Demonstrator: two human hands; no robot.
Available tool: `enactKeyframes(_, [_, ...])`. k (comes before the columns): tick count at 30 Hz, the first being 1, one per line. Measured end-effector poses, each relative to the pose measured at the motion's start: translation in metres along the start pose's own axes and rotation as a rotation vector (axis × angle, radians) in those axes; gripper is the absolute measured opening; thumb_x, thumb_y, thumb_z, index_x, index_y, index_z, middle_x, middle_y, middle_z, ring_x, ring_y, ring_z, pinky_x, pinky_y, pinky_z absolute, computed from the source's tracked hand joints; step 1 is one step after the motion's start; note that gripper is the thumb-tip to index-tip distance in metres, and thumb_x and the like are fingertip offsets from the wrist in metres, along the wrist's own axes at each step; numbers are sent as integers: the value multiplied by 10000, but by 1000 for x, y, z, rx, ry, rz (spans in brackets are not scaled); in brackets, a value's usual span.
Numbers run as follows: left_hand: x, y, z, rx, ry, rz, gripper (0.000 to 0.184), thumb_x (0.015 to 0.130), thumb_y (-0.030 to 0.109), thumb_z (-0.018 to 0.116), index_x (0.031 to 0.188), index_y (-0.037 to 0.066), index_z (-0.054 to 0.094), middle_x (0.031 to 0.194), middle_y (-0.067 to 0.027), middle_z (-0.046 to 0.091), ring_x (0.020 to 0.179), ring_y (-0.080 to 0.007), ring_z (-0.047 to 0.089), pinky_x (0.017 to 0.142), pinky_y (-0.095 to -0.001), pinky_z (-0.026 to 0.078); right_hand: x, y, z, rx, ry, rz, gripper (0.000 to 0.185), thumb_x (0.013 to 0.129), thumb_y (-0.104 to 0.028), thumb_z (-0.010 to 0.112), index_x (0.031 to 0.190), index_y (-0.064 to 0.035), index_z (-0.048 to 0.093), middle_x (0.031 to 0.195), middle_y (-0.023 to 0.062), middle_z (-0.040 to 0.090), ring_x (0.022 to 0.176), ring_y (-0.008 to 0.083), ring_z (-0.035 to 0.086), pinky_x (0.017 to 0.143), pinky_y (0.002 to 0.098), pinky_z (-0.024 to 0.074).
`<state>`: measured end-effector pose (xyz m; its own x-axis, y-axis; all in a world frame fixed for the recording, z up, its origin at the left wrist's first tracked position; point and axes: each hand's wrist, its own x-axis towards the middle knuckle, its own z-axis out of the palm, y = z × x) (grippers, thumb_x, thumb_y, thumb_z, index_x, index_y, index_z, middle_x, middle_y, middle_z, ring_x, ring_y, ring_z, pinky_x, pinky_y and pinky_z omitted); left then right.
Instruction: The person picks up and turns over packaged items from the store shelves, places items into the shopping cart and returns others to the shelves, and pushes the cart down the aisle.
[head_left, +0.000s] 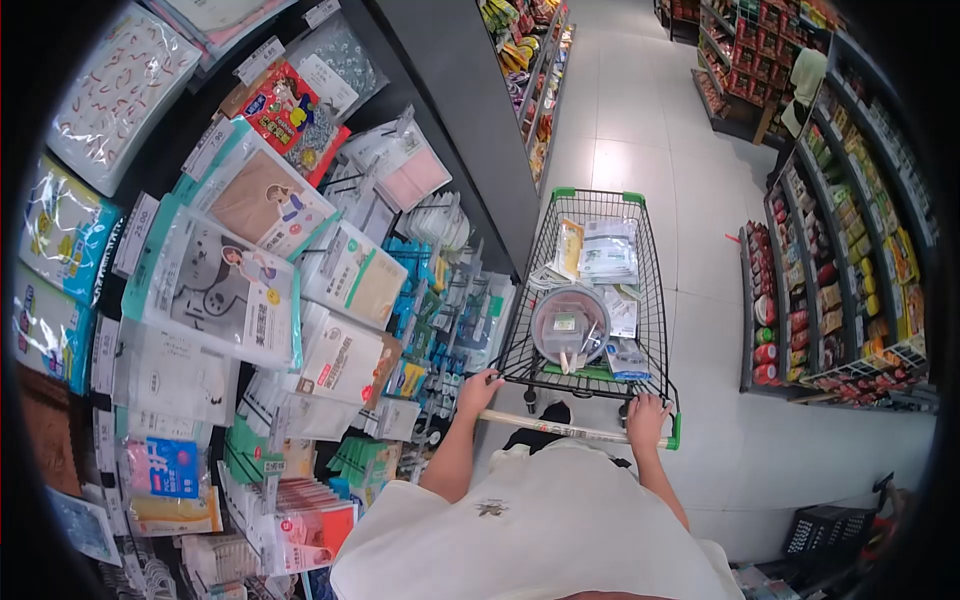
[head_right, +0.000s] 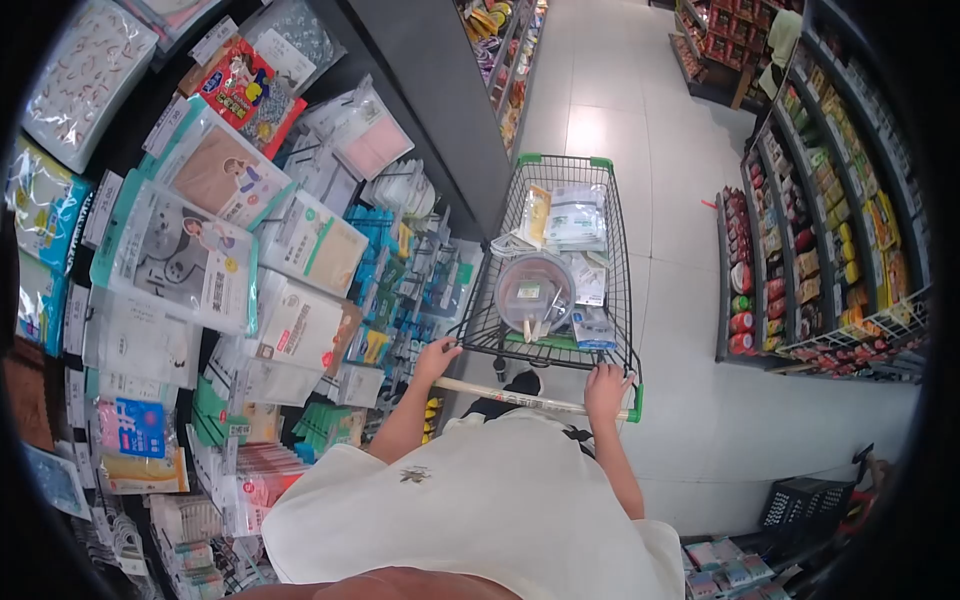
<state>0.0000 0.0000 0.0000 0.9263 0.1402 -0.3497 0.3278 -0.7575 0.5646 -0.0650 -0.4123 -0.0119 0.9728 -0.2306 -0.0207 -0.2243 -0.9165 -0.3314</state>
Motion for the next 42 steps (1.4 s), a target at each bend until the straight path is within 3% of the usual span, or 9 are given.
enactKeyframes(15, [201,42,-22,-109,83,257,369,953,385,649,1195,109,684,1042,-199,715,1015,-433,655,851,-494,527,179,-43,15,-18,75,49,254,1011,-271,525,1095,-85,675,1138,105,670,1155,289,598,1123,644,297])
enactKeyframes(22, [241,81,-30,-94,70,142,267,1026,346,530,1182,204,694,1052,-222,696,1028,-464,632,856,-522,512,237,-41,16,-40,56,58,261,1007,-281,528,1106,-87,673,1145,105,668,1156,291,603,1129,639,292])
enactKeyframes(25, [257,83,-25,-53,56,137,304,1030,291,503,1204,120,684,1128,-184,697,1079,-425,629,911,-487,507,257,-39,15,-36,26,55,261,1006,-275,533,1111,-77,667,1138,114,661,1154,300,601,1140,634,278])
enactKeyframes(30, [264,100,-27,-109,41,105,286,1026,241,508,1213,118,686,1129,-189,699,1093,-420,630,911,-467,511,290,-38,12,152,-10,140,271,993,-230,565,1177,-48,647,1155,152,650,1168,335,589,1169,621,242])
enactKeyframes(32, [272,110,-32,-103,38,82,279,1021,225,514,1215,123,688,1127,-191,700,1099,-418,629,910,-462,512,314,-39,25,187,201,166,273,988,-188,571,1198,-21,623,1133,160,661,1159,365,587,1179,611,223])
enactKeyframes(35, [279,124,-35,-35,42,111,282,1021,194,506,1228,121,683,1139,-195,696,1101,-414,632,915,-461,510,380,-62,17,344,108,199,315,976,-171,589,1245,-6,607,1235,202,636,1247,365,553,1199,600,190])
enactKeyframes(38, [292,142,-36,-8,27,54,302,1006,111,496,1259,134,660,1201,-193,671,1099,-408,632,917,-460,511,475,-72,53,647,79,289,349,980,-206,609,1238,29,606,1178,210,668,1125,326,640,1063,460,443])
enactKeyframes(40, [301,146,-37,24,-7,29,322,987,70,505,1272,120,647,1186,-186,672,1100,-397,630,910,-447,513,551,-70,95,856,65,292,351,999,-264,617,1179,38,627,1069,143,702,955,237,684,851,373,538])
enactKeyframes(42, [306,155,-38,31,-14,33,329,979,52,505,1271,112,646,1164,-184,674,1079,-398,633,901,-448,515,624,-62,150,1119,-10,452,371,991,-292,642,1170,33,637,1025,102,689,903,169,670,769,321,546])
